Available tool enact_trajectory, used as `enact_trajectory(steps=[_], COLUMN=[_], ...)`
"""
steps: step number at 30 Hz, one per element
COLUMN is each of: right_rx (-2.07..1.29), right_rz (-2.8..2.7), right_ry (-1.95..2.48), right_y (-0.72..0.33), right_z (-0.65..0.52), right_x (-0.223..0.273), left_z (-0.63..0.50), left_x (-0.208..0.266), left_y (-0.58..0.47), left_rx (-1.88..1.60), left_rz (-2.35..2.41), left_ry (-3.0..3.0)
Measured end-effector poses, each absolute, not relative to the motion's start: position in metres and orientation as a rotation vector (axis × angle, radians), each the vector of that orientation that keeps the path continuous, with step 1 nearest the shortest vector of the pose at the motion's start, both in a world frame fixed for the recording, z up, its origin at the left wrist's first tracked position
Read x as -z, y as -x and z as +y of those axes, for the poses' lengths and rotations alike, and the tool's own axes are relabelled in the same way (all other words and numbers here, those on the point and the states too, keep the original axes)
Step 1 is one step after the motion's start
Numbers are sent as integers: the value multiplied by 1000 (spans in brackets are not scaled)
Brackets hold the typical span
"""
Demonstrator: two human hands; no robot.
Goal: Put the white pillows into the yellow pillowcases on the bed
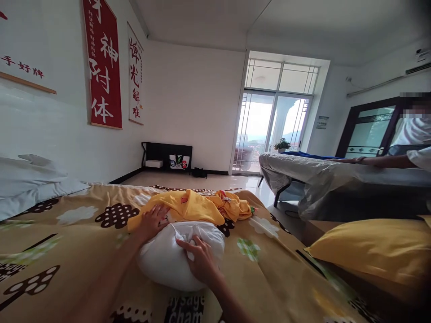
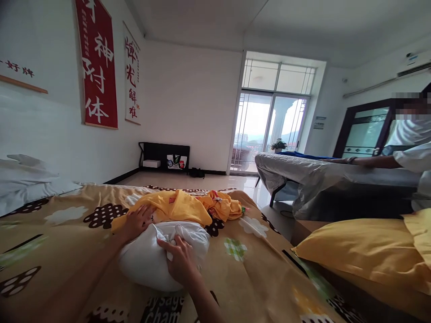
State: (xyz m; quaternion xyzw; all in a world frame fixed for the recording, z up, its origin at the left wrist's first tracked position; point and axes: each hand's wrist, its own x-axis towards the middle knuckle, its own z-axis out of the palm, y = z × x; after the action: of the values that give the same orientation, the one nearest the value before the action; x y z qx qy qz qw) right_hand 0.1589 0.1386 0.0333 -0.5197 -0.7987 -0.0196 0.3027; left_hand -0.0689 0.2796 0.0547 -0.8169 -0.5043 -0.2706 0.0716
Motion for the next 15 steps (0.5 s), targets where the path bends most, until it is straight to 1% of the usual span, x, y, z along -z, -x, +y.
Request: enact_trajectory(steps=[4, 7, 10, 12, 15], right_rx=[32, 28, 81, 100, 60], right_rz=[-2098, -2078, -2071, -2067, -2034], right_ry=[1368, 1350, 1373, 1374, 1311], right_y=[-160, -159, -156, -152, -150], right_z=[135, 121, 99, 84, 65], right_x=[-25, -10, 1, -5, -38], left_z=[263, 241, 223, 213, 197], left_x=[-37, -24, -21, -27, -53], left_y=[70, 76, 87, 93, 100], left_rx=[983, 1061, 1302, 1469, 1592], left_rz=[-1384, -1437, -1537, -1616, -1676], left_ry=[2354, 2351, 2434, 2482, 2512])
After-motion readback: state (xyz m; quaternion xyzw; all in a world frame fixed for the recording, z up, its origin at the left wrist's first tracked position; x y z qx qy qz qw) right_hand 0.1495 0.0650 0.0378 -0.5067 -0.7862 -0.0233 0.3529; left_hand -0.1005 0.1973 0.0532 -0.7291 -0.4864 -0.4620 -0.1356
